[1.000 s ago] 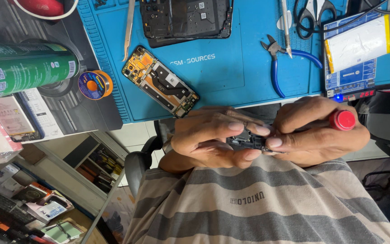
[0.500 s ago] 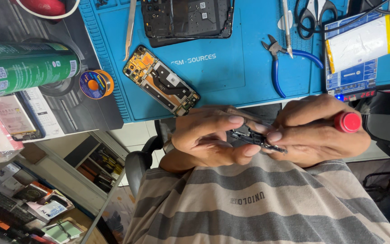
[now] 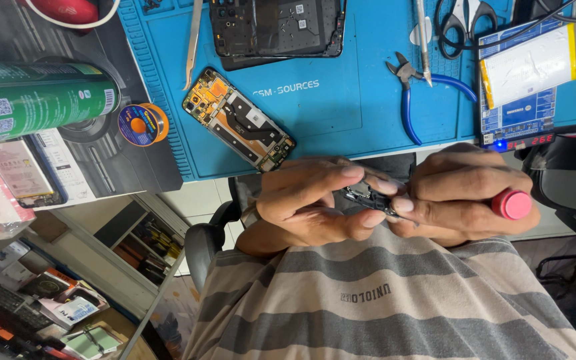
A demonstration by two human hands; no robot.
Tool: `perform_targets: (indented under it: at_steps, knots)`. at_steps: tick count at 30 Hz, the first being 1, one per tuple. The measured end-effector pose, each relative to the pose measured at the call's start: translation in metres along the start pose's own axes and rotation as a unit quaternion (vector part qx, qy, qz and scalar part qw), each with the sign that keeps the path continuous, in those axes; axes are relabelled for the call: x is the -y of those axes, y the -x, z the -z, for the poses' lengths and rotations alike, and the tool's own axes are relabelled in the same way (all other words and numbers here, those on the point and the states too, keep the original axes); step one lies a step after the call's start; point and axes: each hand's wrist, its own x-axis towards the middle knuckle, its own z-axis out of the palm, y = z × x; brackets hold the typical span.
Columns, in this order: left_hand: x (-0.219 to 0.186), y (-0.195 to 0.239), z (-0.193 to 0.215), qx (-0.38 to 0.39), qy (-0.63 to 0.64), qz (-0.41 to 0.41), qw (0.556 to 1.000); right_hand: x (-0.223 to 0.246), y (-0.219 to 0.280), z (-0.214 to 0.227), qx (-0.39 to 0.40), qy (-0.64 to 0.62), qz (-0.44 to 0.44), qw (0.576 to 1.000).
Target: The person disassembles a smartphone, removes a small internal component, and uses a screwdriver to adjust parts on the motherboard. The person then reattaches the component and continues to manipulate the phone's internal parts.
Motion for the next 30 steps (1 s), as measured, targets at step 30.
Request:
perform_targets:
  at_steps: [30]
  knots:
    - [0.003, 0.062, 0.092, -0.161, 0.087, 0.105, 0.977, 0.016, -0.021, -0.118, -0.077, 0.000, -0.429, 0.900]
